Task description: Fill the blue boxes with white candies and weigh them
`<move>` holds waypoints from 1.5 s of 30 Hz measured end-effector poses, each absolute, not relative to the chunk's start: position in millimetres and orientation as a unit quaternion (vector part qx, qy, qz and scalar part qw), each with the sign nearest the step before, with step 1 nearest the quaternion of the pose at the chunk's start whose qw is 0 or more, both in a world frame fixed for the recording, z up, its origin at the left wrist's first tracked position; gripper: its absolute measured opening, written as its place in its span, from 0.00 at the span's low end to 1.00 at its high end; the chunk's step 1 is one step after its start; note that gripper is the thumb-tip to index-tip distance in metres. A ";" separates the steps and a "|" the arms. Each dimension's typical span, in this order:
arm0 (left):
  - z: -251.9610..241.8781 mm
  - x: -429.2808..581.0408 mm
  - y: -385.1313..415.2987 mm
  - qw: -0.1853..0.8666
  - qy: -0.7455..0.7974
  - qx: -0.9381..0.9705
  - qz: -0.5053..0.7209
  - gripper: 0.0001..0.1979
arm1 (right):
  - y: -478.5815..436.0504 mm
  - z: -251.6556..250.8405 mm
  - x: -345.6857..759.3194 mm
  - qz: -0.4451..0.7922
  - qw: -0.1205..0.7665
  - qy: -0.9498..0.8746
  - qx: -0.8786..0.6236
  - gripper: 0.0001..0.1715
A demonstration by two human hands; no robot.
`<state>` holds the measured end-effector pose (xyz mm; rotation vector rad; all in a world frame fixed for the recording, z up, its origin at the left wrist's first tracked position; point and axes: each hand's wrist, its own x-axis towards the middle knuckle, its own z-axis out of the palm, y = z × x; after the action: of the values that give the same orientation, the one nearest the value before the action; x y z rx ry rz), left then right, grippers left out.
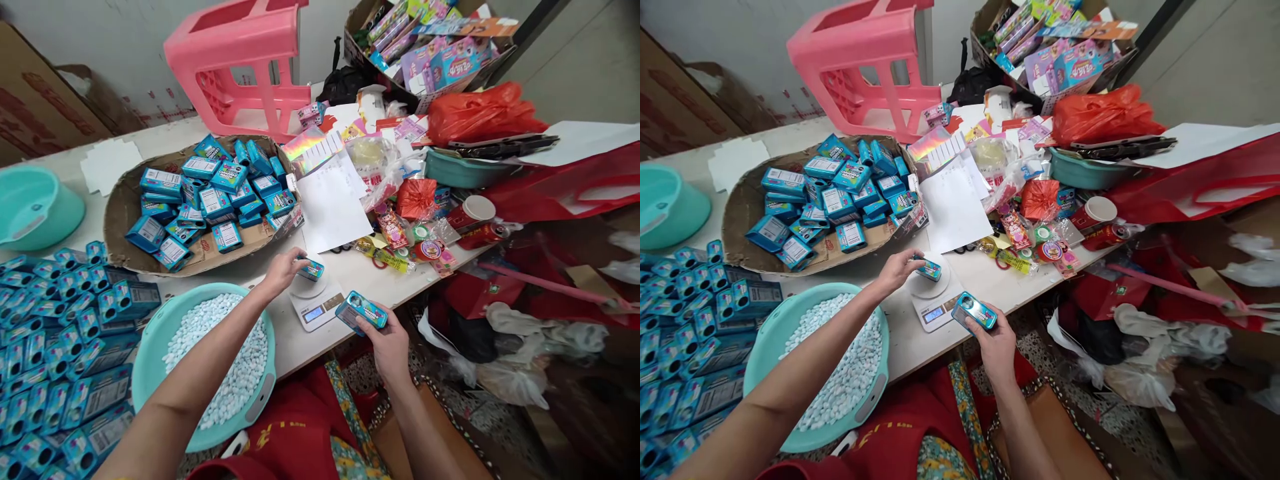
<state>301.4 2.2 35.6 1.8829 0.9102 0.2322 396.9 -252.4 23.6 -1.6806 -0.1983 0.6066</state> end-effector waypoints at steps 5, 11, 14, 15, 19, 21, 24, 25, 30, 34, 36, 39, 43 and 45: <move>33.9 288.8 9.6 0.711 0.411 0.552 0.143 0.21 | -253.7 23.0 404.0 0.250 0.622 -0.082 -0.737 0.30; 40.5 266.7 14.9 0.665 0.399 0.623 0.101 0.17 | -253.1 20.5 408.9 0.242 0.619 -0.081 -0.742 0.30; 45.3 266.3 10.0 0.519 0.383 0.762 0.060 0.14 | -251.4 18.2 408.5 0.239 0.617 -0.084 -0.745 0.31; 45.7 267.9 8.2 0.468 0.379 0.797 0.044 0.14 | -250.6 17.5 408.2 0.238 0.617 -0.085 -0.745 0.31; 38.1 280.4 3.0 0.306 0.367 0.877 -0.037 0.17 | -247.3 16.9 407.1 0.242 0.620 -0.082 -0.742 0.31; 32.1 288.3 0.1 0.254 0.355 0.897 -0.072 0.17 | -245.4 18.0 406.3 0.244 0.616 -0.081 -0.745 0.31; 31.2 292.4 -7.4 0.222 0.345 0.907 -0.096 0.11 | -241.2 21.2 402.4 0.245 0.602 -0.087 -0.755 0.32; 34.3 289.1 -10.0 0.222 0.351 0.905 -0.094 0.11 | -238.8 22.1 400.5 0.243 0.595 -0.091 -0.760 0.33; 75.8 216.9 -12.4 0.213 0.467 0.858 -0.003 0.13 | -203.9 10.0 392.2 0.232 0.572 -0.151 -0.772 0.36; 128.0 99.5 -21.0 0.165 0.598 0.782 0.063 0.13 | -157.2 -15.8 380.9 0.244 0.559 -0.226 -0.760 0.38; 142.6 39.5 -29.2 0.123 0.670 0.728 0.073 0.14 | -140.6 -26.7 375.1 0.250 0.541 -0.252 -0.763 0.39; 131.3 -31.7 -33.4 0.027 0.758 0.652 0.019 0.18 | -130.3 -34.7 370.2 0.251 0.527 -0.280 -0.762 0.38; 67.1 -78.4 -18.6 0.009 0.800 0.598 -0.050 0.25 | -136.7 -31.3 370.9 0.272 0.536 -0.297 -0.742 0.42; 33.6 -83.5 -9.0 0.038 0.802 0.592 -0.063 0.25 | -145.5 -28.4 375.1 0.278 0.554 -0.297 -0.726 0.40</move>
<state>-83.5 -9.0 33.6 1.8177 2.4615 -0.1923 375.1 -145.5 -28.4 -1.7149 -0.7017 0.6577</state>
